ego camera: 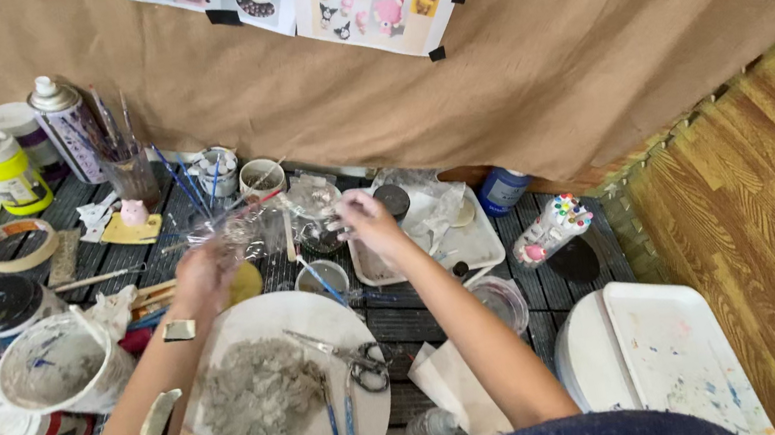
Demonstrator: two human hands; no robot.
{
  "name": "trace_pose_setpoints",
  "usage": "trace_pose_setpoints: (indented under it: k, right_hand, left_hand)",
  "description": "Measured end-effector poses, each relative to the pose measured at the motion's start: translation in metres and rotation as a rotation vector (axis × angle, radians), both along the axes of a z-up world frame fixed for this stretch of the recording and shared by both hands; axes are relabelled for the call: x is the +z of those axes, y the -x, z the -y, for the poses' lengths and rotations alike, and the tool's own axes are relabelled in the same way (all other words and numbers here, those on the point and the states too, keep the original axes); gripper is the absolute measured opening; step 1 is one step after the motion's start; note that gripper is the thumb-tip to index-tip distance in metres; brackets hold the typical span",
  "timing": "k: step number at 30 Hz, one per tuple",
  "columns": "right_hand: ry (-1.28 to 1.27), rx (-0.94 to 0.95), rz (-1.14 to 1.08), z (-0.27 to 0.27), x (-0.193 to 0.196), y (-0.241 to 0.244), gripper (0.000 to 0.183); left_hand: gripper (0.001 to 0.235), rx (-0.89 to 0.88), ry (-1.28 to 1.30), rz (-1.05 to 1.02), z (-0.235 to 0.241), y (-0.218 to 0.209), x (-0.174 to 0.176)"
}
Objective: The person shapes a small piece of clay using a sculpting tool and their fingers. They refine the details of the clay piece, occasionally rotating it to access different angles. The person then wraps the finished piece in plastic wrap.
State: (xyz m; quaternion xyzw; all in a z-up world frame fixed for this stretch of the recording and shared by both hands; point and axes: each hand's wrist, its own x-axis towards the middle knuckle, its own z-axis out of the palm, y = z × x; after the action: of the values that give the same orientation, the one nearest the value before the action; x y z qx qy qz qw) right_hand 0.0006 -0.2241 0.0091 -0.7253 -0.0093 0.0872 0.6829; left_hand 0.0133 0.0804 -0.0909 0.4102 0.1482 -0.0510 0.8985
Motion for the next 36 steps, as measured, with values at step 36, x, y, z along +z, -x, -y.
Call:
trace_pose_setpoints:
  k: [36]
  right_hand:
    - [-0.420,0.201,-0.109,-0.067,0.036,0.349,0.011]
  left_hand:
    - [0.050,-0.213,-0.856,0.491,0.038,0.396,0.133]
